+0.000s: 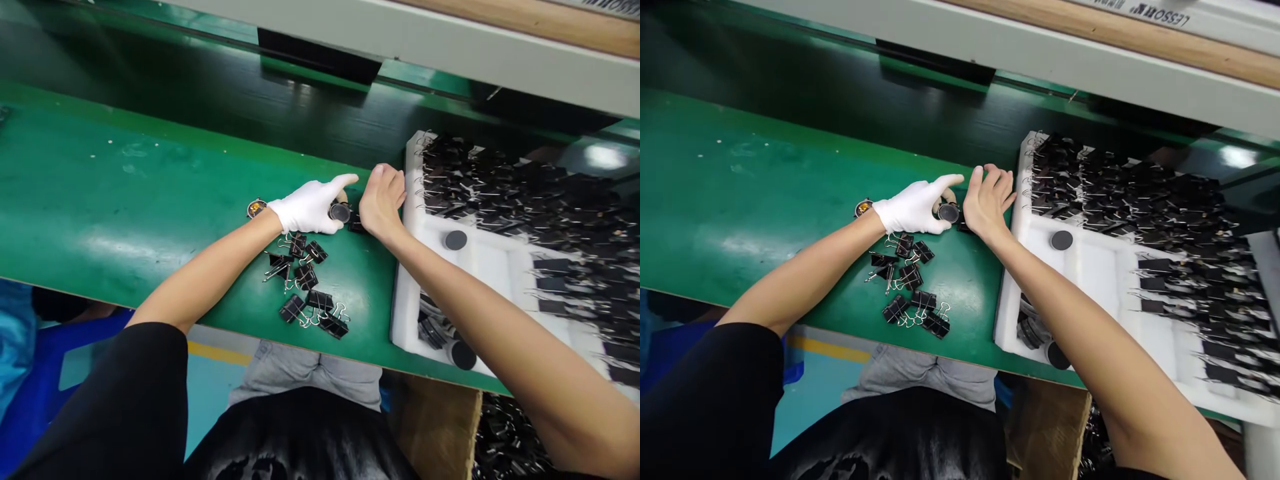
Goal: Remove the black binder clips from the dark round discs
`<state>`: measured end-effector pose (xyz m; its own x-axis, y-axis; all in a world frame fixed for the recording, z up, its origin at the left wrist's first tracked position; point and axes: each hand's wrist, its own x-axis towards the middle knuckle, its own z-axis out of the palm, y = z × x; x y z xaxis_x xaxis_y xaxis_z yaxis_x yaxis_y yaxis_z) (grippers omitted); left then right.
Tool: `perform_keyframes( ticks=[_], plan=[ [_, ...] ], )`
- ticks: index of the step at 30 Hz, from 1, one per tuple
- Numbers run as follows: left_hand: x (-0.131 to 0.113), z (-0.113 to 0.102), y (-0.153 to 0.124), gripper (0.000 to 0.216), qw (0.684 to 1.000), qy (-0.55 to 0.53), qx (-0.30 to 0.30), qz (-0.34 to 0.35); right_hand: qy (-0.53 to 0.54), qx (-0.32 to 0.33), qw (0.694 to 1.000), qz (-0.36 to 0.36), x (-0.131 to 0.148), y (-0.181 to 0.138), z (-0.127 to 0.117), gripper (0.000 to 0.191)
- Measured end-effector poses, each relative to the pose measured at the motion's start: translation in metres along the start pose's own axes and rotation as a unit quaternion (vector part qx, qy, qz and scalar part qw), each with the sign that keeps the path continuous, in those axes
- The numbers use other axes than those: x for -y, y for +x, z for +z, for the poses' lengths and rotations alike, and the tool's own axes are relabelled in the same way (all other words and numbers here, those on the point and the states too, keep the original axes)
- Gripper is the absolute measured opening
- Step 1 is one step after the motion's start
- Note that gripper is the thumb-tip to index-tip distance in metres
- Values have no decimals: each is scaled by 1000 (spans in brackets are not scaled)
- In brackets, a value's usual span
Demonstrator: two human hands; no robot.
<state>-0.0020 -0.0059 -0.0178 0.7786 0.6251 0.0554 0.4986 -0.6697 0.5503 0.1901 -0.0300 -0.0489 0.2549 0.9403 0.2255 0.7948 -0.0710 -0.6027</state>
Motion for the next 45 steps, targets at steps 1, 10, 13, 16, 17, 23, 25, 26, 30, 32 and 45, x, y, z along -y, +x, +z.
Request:
perform_keyframes(
  ticks=[1, 10, 13, 16, 17, 23, 25, 26, 30, 32, 45],
  plan=[
    [-1, 1, 0, 103, 1000, -3, 2, 2, -4, -1, 1000, 7, -1, 0, 0, 61],
    [-4, 4, 1, 101, 999, -33, 14, 19, -35, -6, 999, -40, -22, 4, 6, 63],
    [-4, 5, 2, 100, 999, -43, 16, 22, -44, -4, 998, -40, -21, 4, 4, 64],
    [-6, 4, 2, 102, 999, -44, 18, 27, -45, -2, 999, -18, -13, 3, 1, 64],
    [-6, 3, 2, 102, 998, -43, 19, 29, -43, -2, 999, -12, -10, 2, 0, 63],
    [-4, 1, 0, 104, 997, -66, 26, 35, -14, -35, 999, 11, 1, -2, 2, 58],
    [-2, 2, 1, 104, 996, -77, 23, 40, -6, -40, 999, 17, 2, -2, 2, 57],
    [-1, 3, 2, 104, 996, -81, 22, 43, -2, -39, 999, 16, 2, -2, 2, 56],
    [2, 6, 4, 99, 994, -93, 21, 53, -5, -31, 999, 5, -4, 1, 3, 54],
    [3, 5, 4, 98, 994, -96, 23, 56, -14, -28, 1000, 3, -5, 1, 4, 54],
    [-13, -3, 0, 108, 994, 97, -27, -30, 16, 35, 990, -136, 49, -11, -79, 25]
  ],
)
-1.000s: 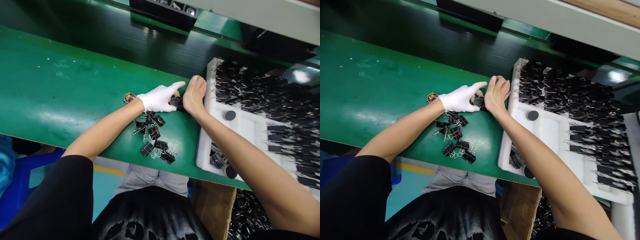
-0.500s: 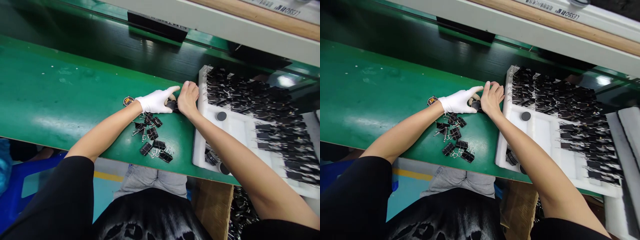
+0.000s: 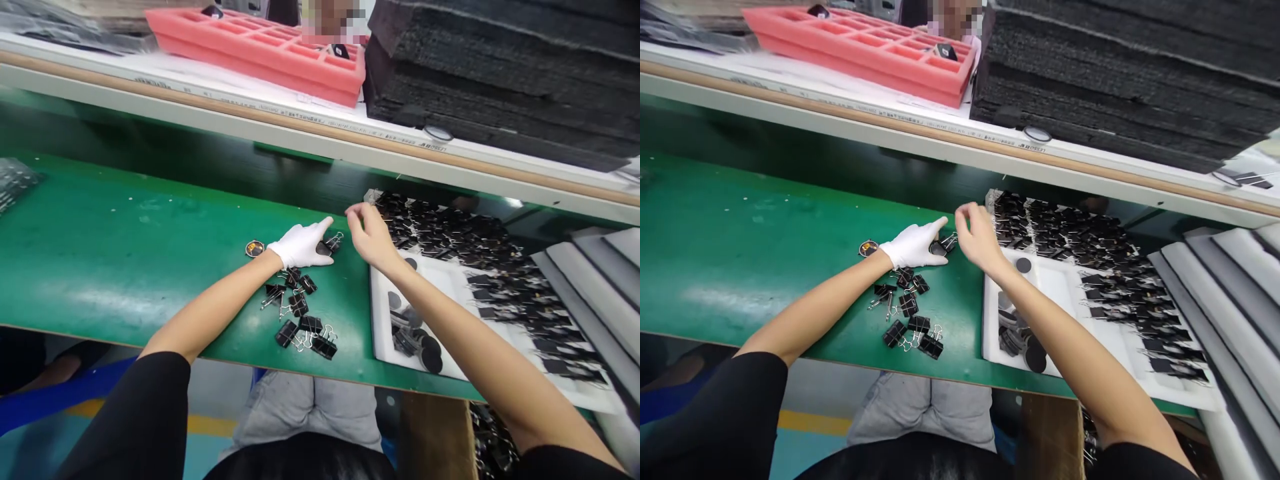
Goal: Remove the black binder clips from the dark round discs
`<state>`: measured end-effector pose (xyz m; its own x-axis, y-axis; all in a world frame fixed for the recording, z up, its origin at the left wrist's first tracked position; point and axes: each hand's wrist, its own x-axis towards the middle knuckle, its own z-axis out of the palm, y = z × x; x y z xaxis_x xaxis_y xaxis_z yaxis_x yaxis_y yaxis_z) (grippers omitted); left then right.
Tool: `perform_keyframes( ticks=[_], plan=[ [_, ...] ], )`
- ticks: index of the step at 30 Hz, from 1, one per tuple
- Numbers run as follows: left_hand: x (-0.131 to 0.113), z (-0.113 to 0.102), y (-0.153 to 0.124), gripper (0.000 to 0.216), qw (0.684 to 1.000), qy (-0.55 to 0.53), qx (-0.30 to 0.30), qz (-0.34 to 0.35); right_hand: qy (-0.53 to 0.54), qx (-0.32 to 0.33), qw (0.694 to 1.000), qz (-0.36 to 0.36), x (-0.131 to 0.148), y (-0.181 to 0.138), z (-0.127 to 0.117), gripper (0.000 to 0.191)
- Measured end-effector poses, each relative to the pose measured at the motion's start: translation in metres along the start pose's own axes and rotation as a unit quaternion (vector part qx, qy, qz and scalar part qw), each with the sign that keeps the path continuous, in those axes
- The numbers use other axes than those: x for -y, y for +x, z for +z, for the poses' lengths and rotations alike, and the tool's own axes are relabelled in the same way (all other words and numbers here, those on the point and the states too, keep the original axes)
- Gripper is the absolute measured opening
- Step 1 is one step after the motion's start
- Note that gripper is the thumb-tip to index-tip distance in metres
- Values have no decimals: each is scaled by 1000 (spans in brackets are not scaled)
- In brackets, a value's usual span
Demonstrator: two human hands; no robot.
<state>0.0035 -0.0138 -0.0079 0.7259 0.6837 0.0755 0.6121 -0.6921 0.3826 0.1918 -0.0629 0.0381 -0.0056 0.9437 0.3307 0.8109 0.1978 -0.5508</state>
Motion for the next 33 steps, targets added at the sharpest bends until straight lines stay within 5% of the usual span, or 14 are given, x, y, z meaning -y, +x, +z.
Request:
perform_keyframes(
  ticks=[4, 9, 17, 23, 28, 33],
  plan=[
    [7, -12, -2, 119, 998, 54, 24, 32, -26, 207, 977, -43, 23, -46, -17, 13],
    [15, -27, -2, 80, 982, 104, 109, 116, -66, 295, 951, -63, 46, -84, 5, 32],
    [12, -39, 0, 63, 972, 216, 33, 92, -211, 292, 929, -85, 4, -59, -10, 29],
    [21, -19, 3, 54, 984, 147, 42, 93, -79, 255, 961, -79, 0, -68, -13, 39],
    [26, -14, 7, 51, 989, 116, 29, 82, -110, 320, 935, -109, 2, -63, -9, 28],
    [28, -20, 9, 50, 988, 128, 39, 77, -53, 304, 948, -75, 8, -58, -12, 27]
  ],
)
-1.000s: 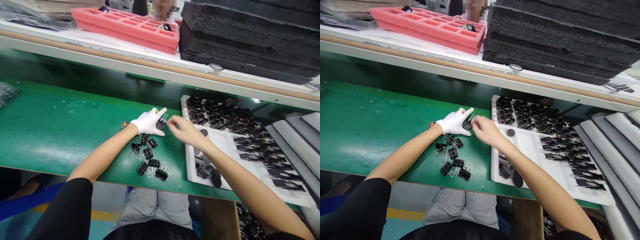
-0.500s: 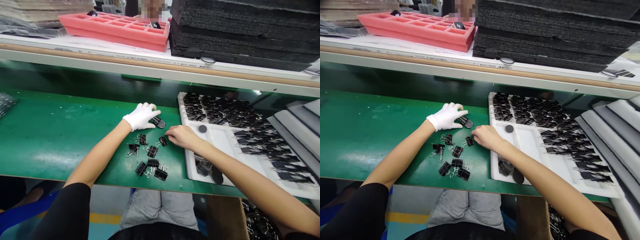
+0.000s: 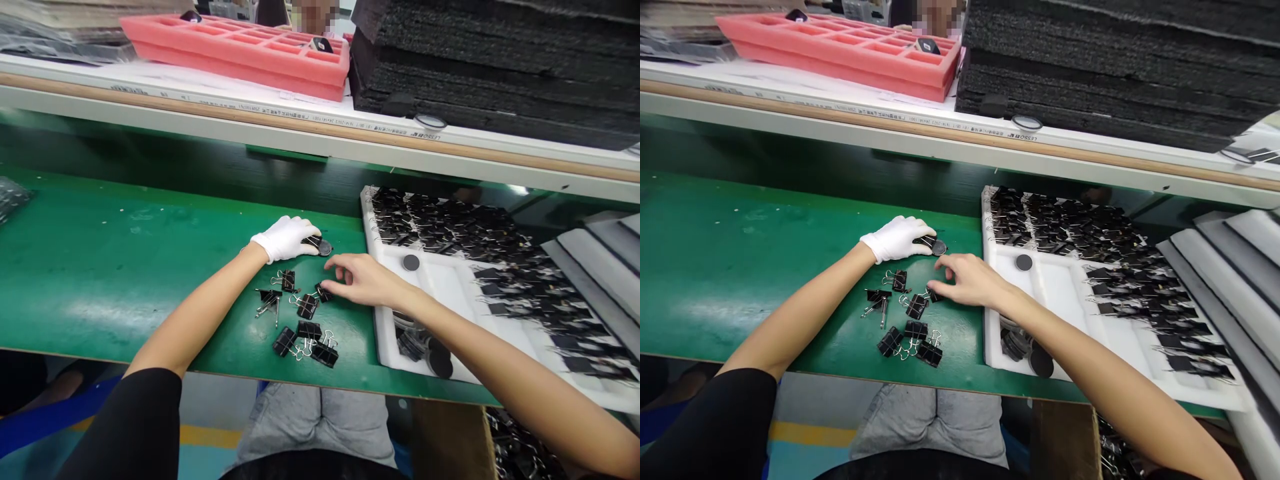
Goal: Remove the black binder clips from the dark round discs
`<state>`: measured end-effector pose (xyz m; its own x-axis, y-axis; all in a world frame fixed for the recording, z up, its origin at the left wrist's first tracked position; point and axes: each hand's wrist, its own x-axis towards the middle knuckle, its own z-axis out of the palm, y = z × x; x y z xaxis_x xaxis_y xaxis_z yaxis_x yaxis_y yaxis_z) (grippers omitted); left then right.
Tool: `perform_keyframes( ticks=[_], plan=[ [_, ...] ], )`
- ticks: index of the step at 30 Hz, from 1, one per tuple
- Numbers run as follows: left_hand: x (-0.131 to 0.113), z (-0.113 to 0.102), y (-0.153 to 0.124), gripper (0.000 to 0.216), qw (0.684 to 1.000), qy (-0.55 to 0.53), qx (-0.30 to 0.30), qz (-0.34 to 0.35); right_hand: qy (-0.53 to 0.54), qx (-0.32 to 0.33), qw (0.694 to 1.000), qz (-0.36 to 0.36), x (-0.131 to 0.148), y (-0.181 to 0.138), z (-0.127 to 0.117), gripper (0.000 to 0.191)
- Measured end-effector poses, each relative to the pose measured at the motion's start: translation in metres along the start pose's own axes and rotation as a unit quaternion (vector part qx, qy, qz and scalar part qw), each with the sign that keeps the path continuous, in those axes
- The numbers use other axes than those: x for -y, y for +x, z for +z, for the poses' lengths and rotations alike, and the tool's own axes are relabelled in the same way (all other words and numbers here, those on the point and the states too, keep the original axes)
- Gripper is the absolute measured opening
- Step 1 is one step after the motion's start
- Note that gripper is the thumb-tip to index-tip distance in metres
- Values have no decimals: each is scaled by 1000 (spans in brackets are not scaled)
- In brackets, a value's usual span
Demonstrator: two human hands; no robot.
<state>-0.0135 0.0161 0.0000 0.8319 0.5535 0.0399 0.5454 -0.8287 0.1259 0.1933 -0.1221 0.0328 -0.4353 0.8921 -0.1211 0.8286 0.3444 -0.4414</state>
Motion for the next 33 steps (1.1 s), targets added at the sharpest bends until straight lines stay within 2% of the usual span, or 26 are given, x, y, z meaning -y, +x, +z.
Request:
perform_keyframes(
  ticks=[2, 5, 8, 10, 15, 19, 21, 23, 26, 29, 31, 33],
  plan=[
    [0, -1, 0, 51, 1000, 2, 5, -1, 7, 20, 1000, -23, 7, -3, 2, 31],
    [0, -2, -1, 55, 1000, 2, 11, -3, -102, 26, 993, -49, 9, -5, 2, 18],
    [-1, -2, -2, 59, 1000, -16, 16, -20, -235, 11, 971, -44, -7, 3, -8, 26],
    [-1, -3, -2, 58, 999, -29, 19, -30, -270, 8, 962, -45, -24, 12, -20, 33],
    [2, -10, -4, 55, 998, -8, 41, -43, -247, 2, 968, -53, -58, 31, -38, 41],
    [6, -15, -6, 53, 998, -2, 44, -51, -185, 16, 981, -57, -61, 35, -37, 40],
    [6, -15, -7, 52, 998, 1, 45, -48, -176, 26, 984, -24, -56, 34, -36, 45],
    [6, -15, -7, 50, 998, 5, 46, -46, -167, 9, 986, 6, -49, 33, -36, 54],
    [5, -14, -7, 49, 998, 9, 48, -46, -93, -106, 989, 40, -35, 43, -31, 57],
    [4, -14, -6, 49, 998, 13, 46, -48, 11, -234, 961, 150, -24, 73, -17, 47],
    [4, -14, -6, 49, 998, 15, 44, -50, 41, -261, 935, 236, -22, 94, -5, 51],
    [3, -15, -6, 47, 997, 16, 47, -52, 42, -246, 925, 285, -24, 110, 8, 60]
  ],
)
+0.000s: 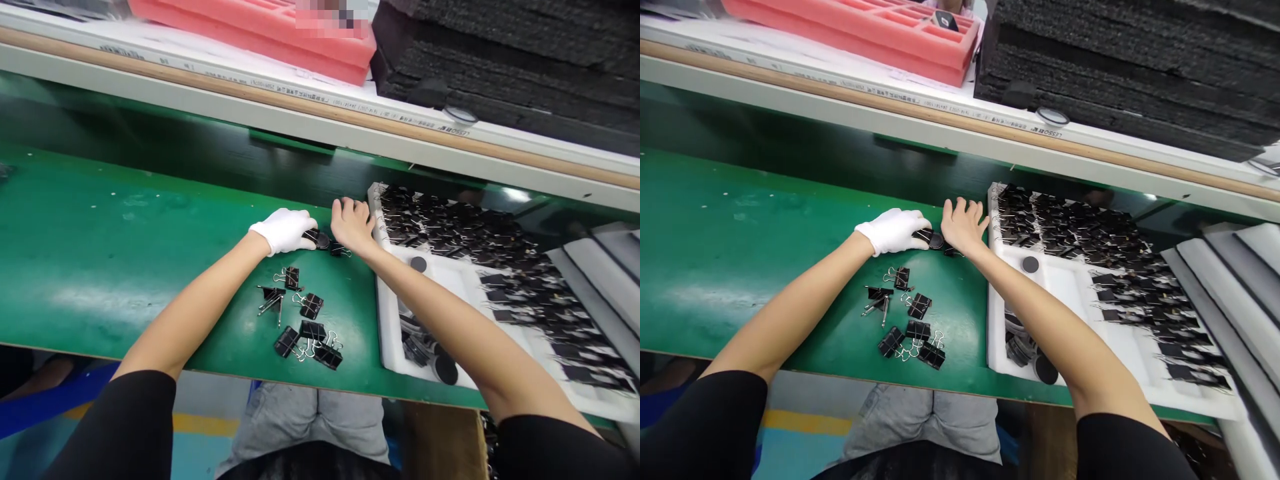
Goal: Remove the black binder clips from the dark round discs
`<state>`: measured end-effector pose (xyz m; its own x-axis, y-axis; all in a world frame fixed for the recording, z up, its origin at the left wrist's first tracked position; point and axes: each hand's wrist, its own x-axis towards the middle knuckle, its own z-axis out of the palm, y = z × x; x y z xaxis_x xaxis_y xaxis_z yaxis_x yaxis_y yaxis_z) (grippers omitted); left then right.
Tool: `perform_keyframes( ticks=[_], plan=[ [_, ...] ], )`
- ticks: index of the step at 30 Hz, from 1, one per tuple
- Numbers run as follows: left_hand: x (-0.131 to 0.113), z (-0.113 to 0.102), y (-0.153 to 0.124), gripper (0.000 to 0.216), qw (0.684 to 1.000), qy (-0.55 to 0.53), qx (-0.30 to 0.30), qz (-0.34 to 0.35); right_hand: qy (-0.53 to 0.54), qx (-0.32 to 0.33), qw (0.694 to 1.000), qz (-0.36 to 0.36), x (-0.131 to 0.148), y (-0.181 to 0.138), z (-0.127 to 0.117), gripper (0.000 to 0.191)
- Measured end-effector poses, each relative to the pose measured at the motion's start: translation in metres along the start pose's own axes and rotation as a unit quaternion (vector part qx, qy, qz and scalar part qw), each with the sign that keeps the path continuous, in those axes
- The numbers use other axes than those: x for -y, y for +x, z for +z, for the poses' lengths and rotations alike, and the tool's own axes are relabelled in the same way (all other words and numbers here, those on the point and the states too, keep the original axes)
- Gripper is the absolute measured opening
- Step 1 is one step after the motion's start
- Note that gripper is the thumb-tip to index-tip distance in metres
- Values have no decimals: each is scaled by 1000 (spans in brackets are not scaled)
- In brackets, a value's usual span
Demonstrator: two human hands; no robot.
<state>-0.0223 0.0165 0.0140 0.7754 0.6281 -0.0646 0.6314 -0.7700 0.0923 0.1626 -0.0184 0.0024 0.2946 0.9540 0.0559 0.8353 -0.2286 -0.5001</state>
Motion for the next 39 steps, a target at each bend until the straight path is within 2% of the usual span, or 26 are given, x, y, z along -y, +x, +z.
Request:
perform_keyframes(
  ticks=[5, 12, 18, 39],
  plan=[
    [1, 2, 1, 47, 1000, -8, 2, 7, 15, 41, 999, 29, -16, 3, 19, 72],
    [10, 12, 4, 52, 996, -88, -6, 33, 62, -5, 998, 3, -33, 1, 21, 67],
    [0, 15, 7, 54, 995, -87, 0, 47, 48, -8, 999, -8, -38, 3, 24, 65],
    [-6, 22, 6, 53, 995, -73, -34, 55, 71, -26, 997, 11, -31, 1, 22, 57]
  ],
)
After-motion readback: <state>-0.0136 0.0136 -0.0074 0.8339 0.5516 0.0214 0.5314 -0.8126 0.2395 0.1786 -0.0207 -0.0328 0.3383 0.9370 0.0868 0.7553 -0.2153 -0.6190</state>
